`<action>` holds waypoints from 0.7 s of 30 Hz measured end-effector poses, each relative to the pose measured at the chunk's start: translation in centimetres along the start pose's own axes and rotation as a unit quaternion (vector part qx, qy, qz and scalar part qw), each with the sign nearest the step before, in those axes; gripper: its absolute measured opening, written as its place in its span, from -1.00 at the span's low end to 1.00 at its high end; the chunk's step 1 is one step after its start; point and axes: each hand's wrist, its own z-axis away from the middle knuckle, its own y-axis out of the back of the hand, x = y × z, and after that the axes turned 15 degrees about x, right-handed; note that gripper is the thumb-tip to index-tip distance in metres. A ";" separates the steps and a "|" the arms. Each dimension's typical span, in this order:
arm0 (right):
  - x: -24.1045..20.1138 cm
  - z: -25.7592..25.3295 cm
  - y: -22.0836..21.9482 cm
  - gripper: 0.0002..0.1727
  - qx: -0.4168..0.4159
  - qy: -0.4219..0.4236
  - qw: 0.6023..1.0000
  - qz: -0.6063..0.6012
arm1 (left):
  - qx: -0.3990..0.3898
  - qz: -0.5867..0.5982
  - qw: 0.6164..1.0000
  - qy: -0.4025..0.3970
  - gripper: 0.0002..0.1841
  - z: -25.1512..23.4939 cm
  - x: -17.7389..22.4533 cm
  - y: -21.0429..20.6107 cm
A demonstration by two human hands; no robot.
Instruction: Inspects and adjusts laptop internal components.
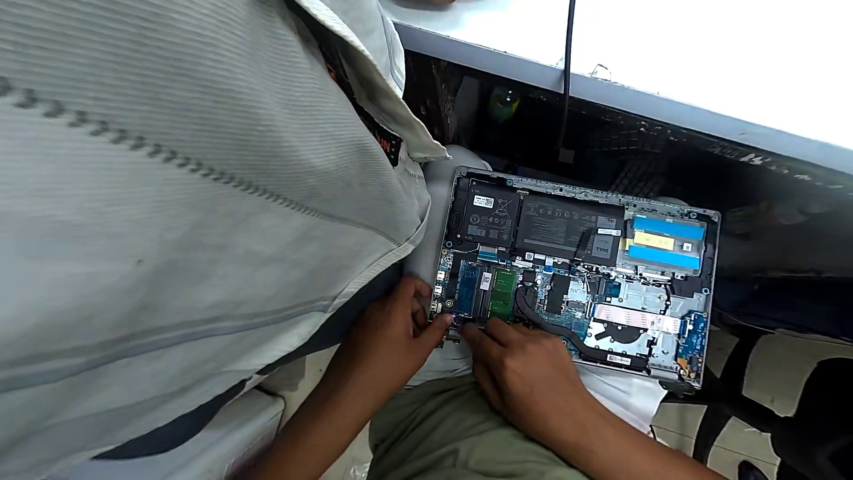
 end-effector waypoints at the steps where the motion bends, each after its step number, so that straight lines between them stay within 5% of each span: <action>1: -0.1 -0.1 -0.1 -0.68 -0.004 -0.011 1.000 0.001 | 0.001 -0.023 1.000 -0.016 -0.49 -0.1 0.3 0.1; 7: -0.4 -0.4 0.3 -0.70 -0.009 -0.071 0.997 -0.036 | -0.059 -0.067 0.996 -0.004 -0.31 -1.8 1.9 0.6; 12: 2.7 1.2 2.6 -0.76 0.074 -0.106 0.986 -0.107 | -0.050 -0.059 0.997 -0.015 -0.33 -1.8 1.6 0.2; 21: 3.2 2.9 1.2 -0.74 0.064 -0.001 0.997 -0.037 | 0.050 -0.061 0.994 -0.070 -0.37 0.0 1.5 0.3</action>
